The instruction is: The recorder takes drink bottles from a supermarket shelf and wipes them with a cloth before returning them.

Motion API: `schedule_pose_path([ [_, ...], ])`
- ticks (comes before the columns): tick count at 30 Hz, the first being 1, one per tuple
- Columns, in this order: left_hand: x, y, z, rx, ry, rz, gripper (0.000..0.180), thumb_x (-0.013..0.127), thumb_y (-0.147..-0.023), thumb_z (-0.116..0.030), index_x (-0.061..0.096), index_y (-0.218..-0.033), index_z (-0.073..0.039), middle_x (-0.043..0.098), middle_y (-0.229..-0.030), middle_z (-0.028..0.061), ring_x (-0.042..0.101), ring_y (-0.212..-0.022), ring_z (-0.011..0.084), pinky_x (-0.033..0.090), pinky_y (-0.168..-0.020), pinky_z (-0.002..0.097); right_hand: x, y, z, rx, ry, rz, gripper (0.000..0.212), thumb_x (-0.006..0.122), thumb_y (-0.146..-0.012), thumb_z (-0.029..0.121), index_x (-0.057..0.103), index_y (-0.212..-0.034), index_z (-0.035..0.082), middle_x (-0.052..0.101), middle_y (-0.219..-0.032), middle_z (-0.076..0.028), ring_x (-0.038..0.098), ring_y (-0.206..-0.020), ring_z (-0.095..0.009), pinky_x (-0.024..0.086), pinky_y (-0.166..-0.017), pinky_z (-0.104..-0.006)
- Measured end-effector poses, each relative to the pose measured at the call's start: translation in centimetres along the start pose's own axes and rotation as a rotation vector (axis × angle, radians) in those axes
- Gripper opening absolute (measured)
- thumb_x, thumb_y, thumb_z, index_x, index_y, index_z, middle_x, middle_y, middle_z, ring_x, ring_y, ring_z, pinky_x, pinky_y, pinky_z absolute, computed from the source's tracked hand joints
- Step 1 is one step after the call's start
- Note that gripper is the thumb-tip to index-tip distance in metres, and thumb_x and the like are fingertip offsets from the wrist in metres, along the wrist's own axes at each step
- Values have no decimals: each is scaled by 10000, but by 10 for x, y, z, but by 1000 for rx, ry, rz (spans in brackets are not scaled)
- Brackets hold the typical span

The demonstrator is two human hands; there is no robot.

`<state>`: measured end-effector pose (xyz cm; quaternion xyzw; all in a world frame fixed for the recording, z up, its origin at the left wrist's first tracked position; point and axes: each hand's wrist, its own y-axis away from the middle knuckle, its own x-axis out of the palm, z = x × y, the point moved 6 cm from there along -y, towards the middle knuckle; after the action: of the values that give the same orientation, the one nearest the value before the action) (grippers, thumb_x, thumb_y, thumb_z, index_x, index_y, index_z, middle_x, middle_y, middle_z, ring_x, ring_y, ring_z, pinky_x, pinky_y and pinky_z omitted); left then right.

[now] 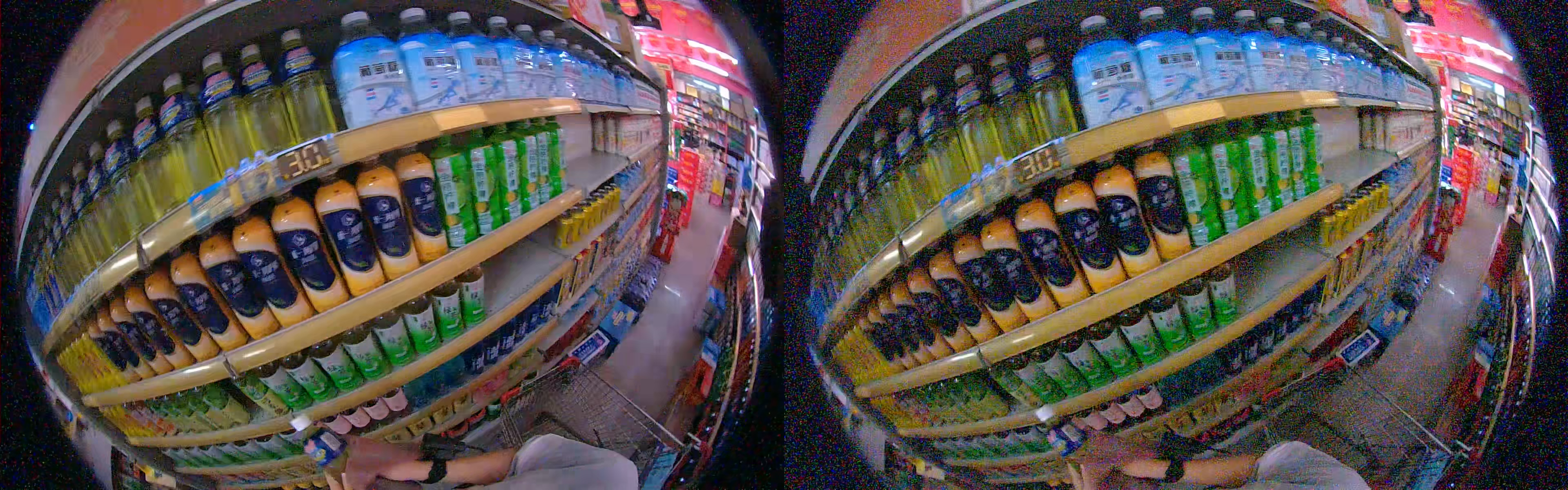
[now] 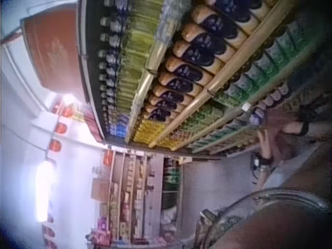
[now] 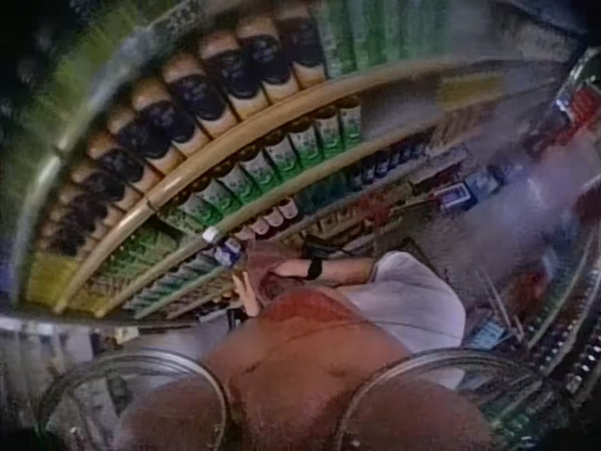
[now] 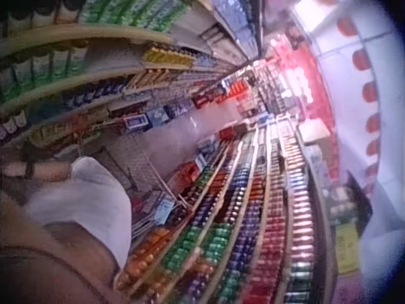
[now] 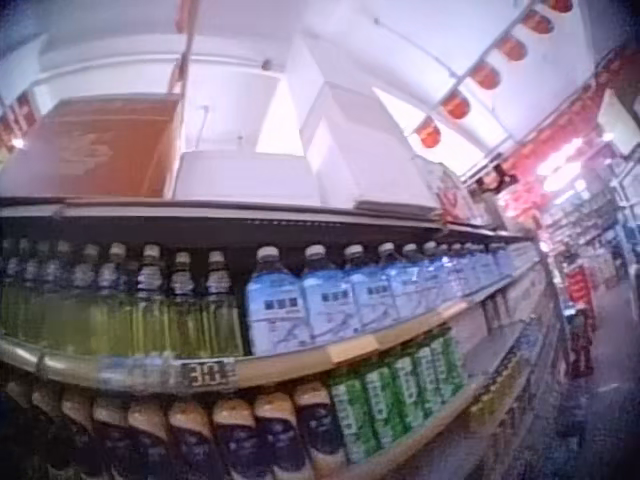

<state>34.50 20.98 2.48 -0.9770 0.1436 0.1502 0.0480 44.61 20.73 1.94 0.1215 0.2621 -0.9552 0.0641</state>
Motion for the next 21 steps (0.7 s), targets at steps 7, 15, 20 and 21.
schedule_pose_path([
  [7,48,-11,-16,-6,391,281,528,466,-837,-204,213,-1263,-19,416,-1164,148,468,-962,193,397,-773,305,-57,-9,55,-14,-3,-273,289,446,-806,97,422,-1086,32,512,-913,-42,454,-844,-113,391,-741,-277],
  [15,42,-8,35,-60,551,297,485,462,-836,-131,235,-1238,19,422,-1150,127,419,-1026,193,352,-869,301,-83,17,27,222,19,-308,350,449,-826,265,429,-1101,50,457,-1105,-124,385,-1079,-272,296,-927,-356],
  [20,33,15,-100,-58,310,58,526,426,-853,-155,162,-1277,12,395,-1181,139,413,-1033,195,336,-885,301,-90,31,86,250,336,-234,384,475,-802,290,433,-1102,53,448,-1108,-159,404,-1052,-297,342,-872,-369],
  [21,28,10,-102,46,158,28,531,411,-859,-165,144,-1285,5,368,-1207,139,400,-1050,197,330,-890,299,-94,30,95,240,327,-196,366,481,-792,269,443,-1085,52,468,-1053,-153,426,-996,-292,354,-834,-369],
])
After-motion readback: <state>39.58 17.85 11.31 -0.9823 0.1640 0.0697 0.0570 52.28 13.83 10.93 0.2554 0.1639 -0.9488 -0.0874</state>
